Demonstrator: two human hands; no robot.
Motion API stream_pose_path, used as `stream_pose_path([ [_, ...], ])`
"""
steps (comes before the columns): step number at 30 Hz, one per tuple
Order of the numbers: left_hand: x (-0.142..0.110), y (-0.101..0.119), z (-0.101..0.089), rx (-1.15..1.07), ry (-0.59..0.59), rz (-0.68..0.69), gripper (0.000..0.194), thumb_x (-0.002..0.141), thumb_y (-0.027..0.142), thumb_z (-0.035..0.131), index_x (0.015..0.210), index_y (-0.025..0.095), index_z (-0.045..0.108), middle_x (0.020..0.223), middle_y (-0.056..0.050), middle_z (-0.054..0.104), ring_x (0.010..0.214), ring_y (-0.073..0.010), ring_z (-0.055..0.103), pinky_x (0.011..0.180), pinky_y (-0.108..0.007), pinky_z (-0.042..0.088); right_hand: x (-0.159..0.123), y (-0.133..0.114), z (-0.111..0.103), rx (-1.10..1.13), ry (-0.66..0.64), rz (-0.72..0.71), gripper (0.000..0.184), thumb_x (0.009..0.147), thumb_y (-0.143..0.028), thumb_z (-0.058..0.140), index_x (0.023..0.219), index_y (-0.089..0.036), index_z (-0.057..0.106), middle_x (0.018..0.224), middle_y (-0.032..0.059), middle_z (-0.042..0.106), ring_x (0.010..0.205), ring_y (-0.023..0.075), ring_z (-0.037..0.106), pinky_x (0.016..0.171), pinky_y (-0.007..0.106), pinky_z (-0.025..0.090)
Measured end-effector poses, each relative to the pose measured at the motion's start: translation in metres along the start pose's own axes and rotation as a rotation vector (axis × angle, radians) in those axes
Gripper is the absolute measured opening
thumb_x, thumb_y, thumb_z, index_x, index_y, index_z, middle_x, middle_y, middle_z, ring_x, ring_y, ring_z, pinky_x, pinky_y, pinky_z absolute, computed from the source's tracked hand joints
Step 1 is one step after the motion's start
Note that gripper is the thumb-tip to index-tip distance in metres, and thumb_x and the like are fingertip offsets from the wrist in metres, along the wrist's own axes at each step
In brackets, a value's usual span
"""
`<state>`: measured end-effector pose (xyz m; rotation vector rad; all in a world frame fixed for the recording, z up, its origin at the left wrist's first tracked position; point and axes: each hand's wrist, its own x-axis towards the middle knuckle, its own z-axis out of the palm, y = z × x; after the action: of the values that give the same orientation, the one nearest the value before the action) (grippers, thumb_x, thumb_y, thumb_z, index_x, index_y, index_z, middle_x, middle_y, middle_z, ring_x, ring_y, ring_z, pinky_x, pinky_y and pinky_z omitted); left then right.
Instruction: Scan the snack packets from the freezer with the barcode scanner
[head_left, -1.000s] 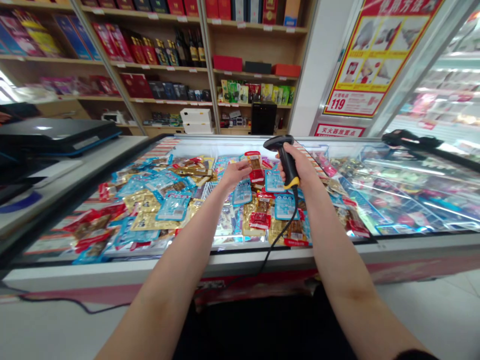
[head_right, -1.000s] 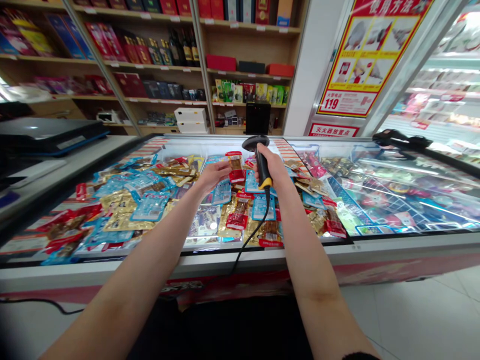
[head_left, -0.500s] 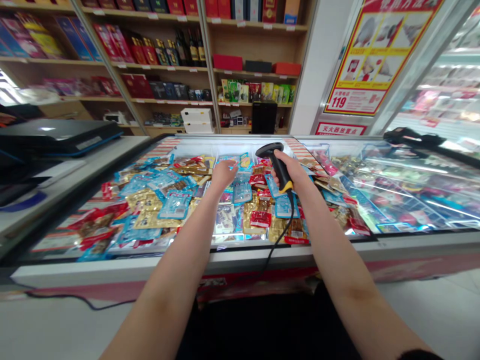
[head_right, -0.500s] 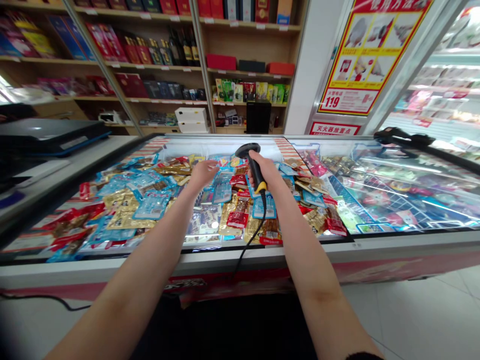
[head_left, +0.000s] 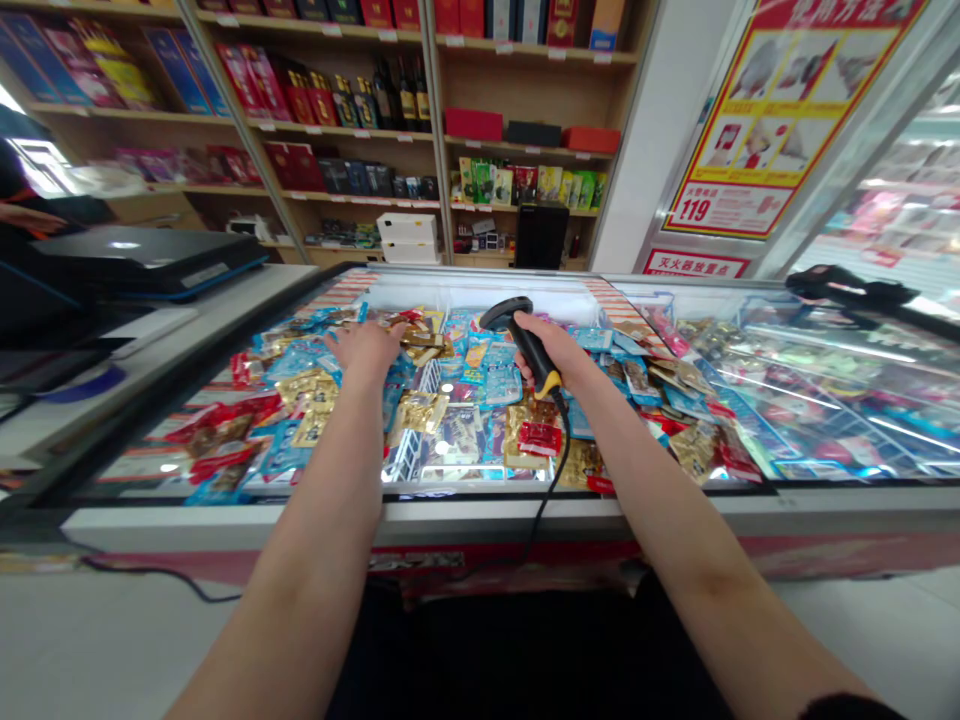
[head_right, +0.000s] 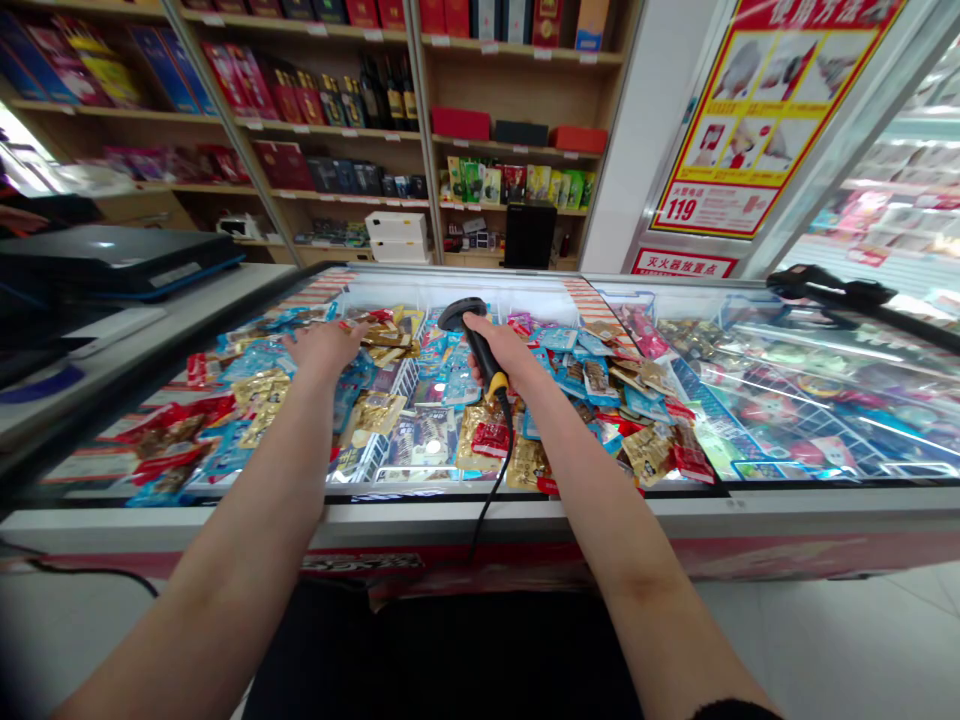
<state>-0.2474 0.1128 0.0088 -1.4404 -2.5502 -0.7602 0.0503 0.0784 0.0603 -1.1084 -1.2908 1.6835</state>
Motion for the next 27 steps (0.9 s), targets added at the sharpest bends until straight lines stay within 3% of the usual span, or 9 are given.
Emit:
stream_pose_path([
  [3,0.003,0.001,0.006,0.013,-0.056,0.018,0.063,0.091,0.060,0.054,0.127,0.012,0.074,0.137,-0.030,0.067,0.140,-0.0519,0.049,0.120,-0.071,0.019,0.003,0.003,0.007,0.004,-0.019,0.007,0.037,0.110,-0.048,0.050,0.090,-0.018,0.059,0.051,0.0011,0.062,0.035,0.0131,0.055,0.035,0.021,0.047],
  [7,0.004,0.005,0.009,0.006,-0.077,0.057,0.066,0.080,0.061,0.069,0.130,0.018,0.072,0.138,-0.026,0.068,0.141,-0.0505,0.049,0.120,-0.071,0.018,0.001,0.007,0.010,0.012,-0.041,-0.003,0.036,0.110,-0.046,0.051,0.090,-0.018,0.059,0.051,0.0008,0.062,0.036,0.0126,0.055,0.036,0.020,0.046],
  [12,-0.002,0.014,0.000,-0.076,-0.040,0.069,0.072,0.072,0.046,0.077,0.138,0.019,0.066,0.143,-0.023,0.065,0.145,-0.0515,0.042,0.121,-0.073,0.020,-0.001,0.009,0.006,0.032,-0.012,-0.034,0.037,0.111,-0.048,0.050,0.091,-0.018,0.059,0.051,0.0001,0.061,0.036,0.0119,0.055,0.037,0.019,0.046],
  [20,-0.006,0.029,0.002,-0.185,-0.054,0.190,0.082,0.071,0.023,0.070,0.151,0.014,0.054,0.145,-0.021,0.061,0.141,-0.0417,0.049,0.121,-0.052,0.037,-0.002,0.011,-0.002,0.067,0.015,-0.034,0.037,0.112,-0.046,0.047,0.092,-0.017,0.059,0.051,0.0001,0.061,0.035,0.0114,0.053,0.036,0.018,0.045],
  [23,-0.003,0.031,0.006,-0.326,-0.082,0.176,0.072,0.068,0.019,0.066,0.139,0.012,0.063,0.132,-0.018,0.068,0.132,-0.0362,0.059,0.116,-0.044,0.044,-0.003,0.009,-0.005,0.083,0.020,-0.036,0.037,0.112,-0.047,0.048,0.093,-0.017,0.059,0.052,0.0000,0.062,0.036,0.0114,0.054,0.037,0.018,0.046],
  [27,-0.005,0.038,0.009,-0.635,-0.112,0.065,0.042,0.066,0.022,0.066,0.108,0.017,0.070,0.104,-0.009,0.073,0.107,-0.0320,0.069,0.100,-0.045,0.056,-0.005,0.005,-0.011,0.102,0.012,-0.007,0.038,0.111,-0.050,0.048,0.093,-0.018,0.059,0.052,-0.0004,0.062,0.036,0.0129,0.054,0.035,0.020,0.046],
])
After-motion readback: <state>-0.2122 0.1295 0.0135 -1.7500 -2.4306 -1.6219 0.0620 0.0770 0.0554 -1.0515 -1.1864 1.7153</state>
